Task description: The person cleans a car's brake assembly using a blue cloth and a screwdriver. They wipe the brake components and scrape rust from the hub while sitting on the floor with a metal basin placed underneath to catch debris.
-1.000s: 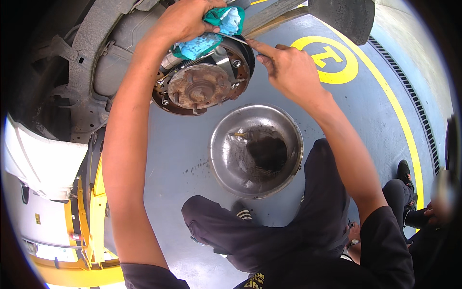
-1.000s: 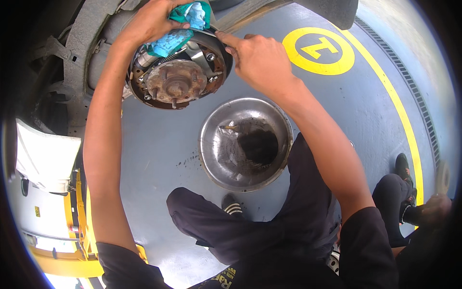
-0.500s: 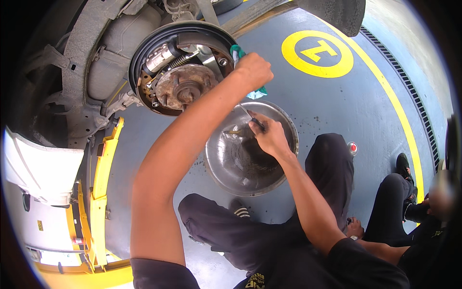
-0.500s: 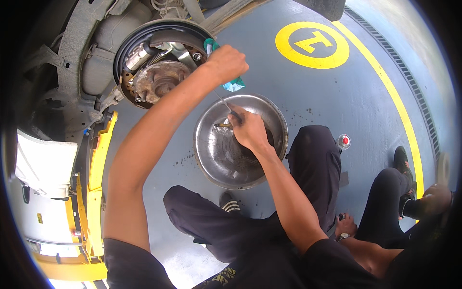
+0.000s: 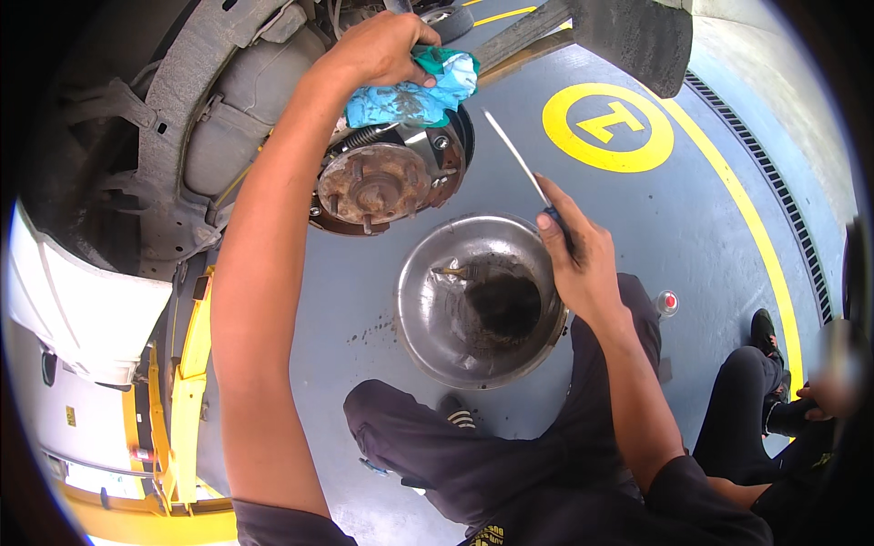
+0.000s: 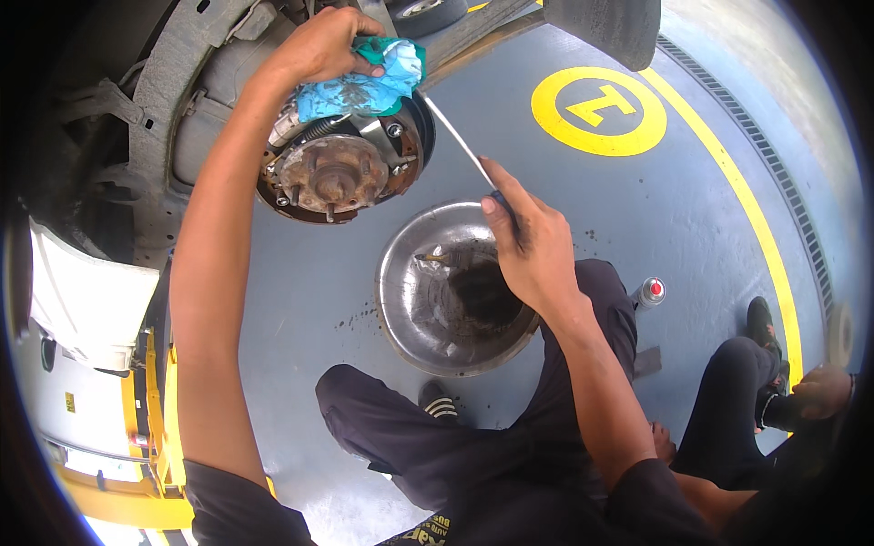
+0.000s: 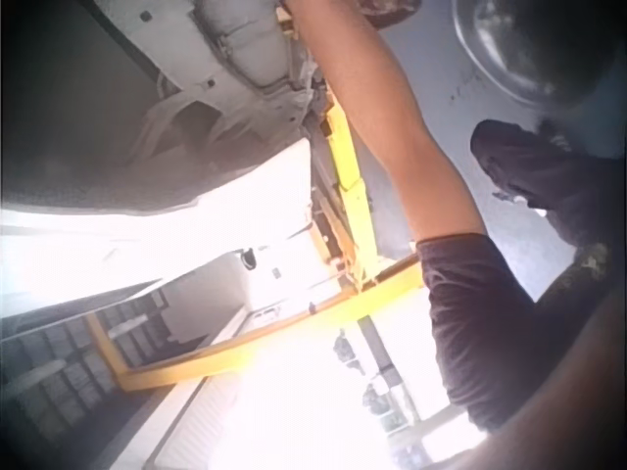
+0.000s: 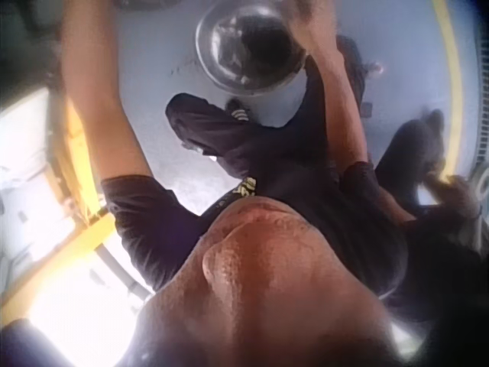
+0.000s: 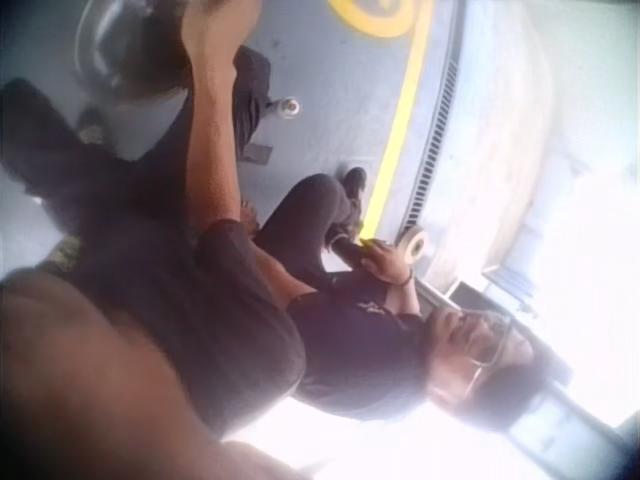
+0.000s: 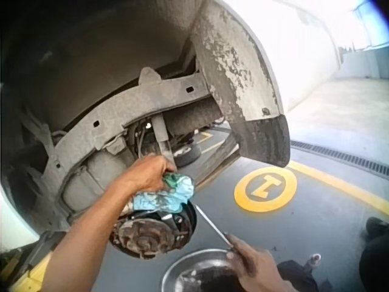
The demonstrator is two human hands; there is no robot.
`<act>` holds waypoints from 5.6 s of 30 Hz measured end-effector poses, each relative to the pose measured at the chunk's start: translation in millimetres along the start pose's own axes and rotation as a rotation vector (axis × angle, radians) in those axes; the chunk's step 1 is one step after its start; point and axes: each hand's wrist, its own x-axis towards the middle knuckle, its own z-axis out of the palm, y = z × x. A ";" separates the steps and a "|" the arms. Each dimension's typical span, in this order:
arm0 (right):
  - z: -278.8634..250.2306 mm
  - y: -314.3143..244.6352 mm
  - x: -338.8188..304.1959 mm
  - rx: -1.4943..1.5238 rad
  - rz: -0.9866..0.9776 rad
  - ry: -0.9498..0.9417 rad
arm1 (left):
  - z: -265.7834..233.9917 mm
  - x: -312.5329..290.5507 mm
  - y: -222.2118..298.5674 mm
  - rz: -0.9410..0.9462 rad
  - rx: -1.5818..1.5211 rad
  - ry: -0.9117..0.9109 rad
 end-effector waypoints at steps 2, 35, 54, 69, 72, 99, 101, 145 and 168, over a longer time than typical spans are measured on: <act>8.7 -2.5 28.8 -0.091 -0.074 -0.047 | 8.3 4.7 -7.5 -0.020 0.063 -0.001; 86.9 76.0 42.3 0.103 0.175 0.001 | 65.3 44.2 28.2 0.375 0.480 -0.095; 102.7 55.3 43.8 0.122 0.131 0.028 | 28.5 28.9 27.0 0.255 0.357 -0.166; 155.5 89.7 -36.5 0.593 0.697 -0.249 | 184.5 -2.9 106.7 0.455 0.687 -0.486; 146.2 81.4 -46.4 0.515 0.873 -0.560 | 206.5 -32.1 95.4 0.482 0.623 -0.511; 45.1 48.2 -104.1 0.197 0.541 -0.469 | 110.5 -234.8 49.5 -0.726 -1.313 1.068; 44.8 44.3 -104.6 0.238 0.506 -0.346 | 102.2 -233.7 36.8 -0.704 -1.326 1.182; 37.2 58.7 20.0 0.656 0.552 -0.097 | 188.5 -200.5 132.8 -0.009 -0.600 0.148; 32.2 59.0 28.9 0.734 0.582 0.111 | 178.6 -200.6 111.2 -0.439 -1.684 0.326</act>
